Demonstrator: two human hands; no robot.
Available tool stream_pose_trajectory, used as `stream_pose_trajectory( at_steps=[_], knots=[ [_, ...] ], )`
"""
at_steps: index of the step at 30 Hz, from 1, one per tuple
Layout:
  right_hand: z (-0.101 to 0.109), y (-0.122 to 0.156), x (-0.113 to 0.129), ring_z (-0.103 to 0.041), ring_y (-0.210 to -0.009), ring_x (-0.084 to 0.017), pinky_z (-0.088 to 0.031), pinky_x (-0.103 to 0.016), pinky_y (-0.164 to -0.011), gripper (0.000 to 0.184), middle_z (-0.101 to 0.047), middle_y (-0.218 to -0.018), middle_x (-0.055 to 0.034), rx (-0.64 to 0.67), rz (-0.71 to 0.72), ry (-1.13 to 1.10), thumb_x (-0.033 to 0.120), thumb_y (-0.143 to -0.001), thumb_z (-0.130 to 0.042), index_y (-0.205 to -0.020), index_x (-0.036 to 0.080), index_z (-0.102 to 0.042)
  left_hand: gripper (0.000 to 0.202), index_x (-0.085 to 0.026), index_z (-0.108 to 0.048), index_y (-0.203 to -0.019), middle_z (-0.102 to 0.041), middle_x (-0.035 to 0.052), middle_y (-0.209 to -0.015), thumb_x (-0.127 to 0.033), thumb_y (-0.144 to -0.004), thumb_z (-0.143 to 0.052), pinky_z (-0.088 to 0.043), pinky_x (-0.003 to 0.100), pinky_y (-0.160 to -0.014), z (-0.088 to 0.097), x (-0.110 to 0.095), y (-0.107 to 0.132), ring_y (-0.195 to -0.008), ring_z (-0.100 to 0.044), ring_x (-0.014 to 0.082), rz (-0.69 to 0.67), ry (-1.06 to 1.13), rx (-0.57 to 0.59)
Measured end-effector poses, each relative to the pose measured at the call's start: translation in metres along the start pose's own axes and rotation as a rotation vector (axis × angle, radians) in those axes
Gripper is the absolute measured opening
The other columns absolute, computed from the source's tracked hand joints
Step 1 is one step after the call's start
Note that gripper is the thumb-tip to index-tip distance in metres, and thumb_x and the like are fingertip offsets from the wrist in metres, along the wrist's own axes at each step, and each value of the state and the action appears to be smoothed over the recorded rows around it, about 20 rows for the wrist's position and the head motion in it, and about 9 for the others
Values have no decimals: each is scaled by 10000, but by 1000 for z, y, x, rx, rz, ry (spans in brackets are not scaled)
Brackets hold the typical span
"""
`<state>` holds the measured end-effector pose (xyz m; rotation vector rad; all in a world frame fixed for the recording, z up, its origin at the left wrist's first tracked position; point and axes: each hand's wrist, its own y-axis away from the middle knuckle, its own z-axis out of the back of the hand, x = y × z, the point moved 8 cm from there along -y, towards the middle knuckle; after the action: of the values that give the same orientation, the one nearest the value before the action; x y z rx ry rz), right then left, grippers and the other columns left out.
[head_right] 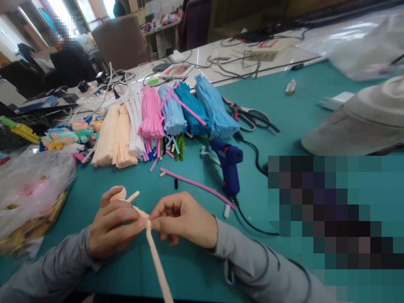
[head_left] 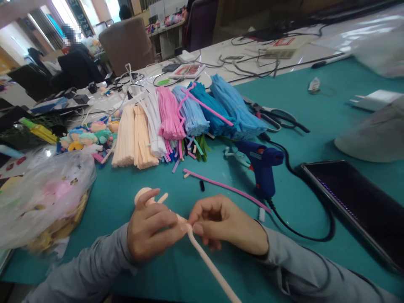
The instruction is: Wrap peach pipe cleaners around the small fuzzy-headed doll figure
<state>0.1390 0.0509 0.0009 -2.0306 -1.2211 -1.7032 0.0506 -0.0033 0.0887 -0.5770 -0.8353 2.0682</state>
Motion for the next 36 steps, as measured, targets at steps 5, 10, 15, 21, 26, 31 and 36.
stream_pose_trajectory(
  at_steps=[5,10,15,21,26,31,36],
  knots=[
    [2,1,3,-415,-349,-33,-328,-143,-337,345,-533,-418,43,-59,42,92,443,-575,-740,-609,127,-606,143,-185,-606,-789,-623,-49,-591,-91,-826,-506,-320,373,-1010,-1,1,-1,-593,-586,78,16,-25,19],
    [4,5,18,-408,-420,-64,-325,-192,-401,246,-503,-475,23,-121,238,281,370,-711,-633,-652,134,-599,116,-183,-603,-776,-633,-39,-607,-93,-803,-535,-342,368,-984,-1,5,-3,-575,-564,81,52,-3,-3],
    [-5,31,52,-433,-503,-106,-345,-240,-464,78,-540,-601,-17,-212,736,627,218,-771,-568,-700,186,-559,121,-192,-594,-764,-607,-49,-578,-95,-793,-527,-359,366,-961,-3,8,-3,-540,-532,85,64,-31,0],
    [-9,35,55,-518,-587,-141,-394,-271,-531,137,-580,-672,-55,-153,764,625,220,-820,-529,-697,198,-586,127,-202,-570,-729,-594,-62,-574,-109,-793,-512,-371,348,-948,-6,8,-2,-534,-529,83,56,-27,14],
    [2,13,37,-461,-535,-119,-357,-255,-500,304,-520,-597,-17,-134,471,275,425,-760,-612,-615,166,-547,140,-191,-560,-702,-586,-52,-580,-108,-798,-502,-371,351,-947,-8,6,-2,-546,-538,83,49,38,16],
    [1,0,13,-348,-432,-48,-258,-192,-412,254,-451,-546,48,-48,195,-34,349,-640,-683,-626,151,-524,144,-197,-561,-711,-580,-50,-583,-116,-807,-491,-374,365,-946,-8,5,-2,-550,-532,88,64,141,27],
    [-4,-6,1,-326,-379,-40,-235,-176,-368,138,-444,-470,62,-5,124,-144,241,-609,-614,-578,157,-509,138,-200,-568,-716,-570,-52,-570,-105,-793,-503,-389,360,-940,-5,6,-5,-554,-543,87,100,217,-8]
  ],
)
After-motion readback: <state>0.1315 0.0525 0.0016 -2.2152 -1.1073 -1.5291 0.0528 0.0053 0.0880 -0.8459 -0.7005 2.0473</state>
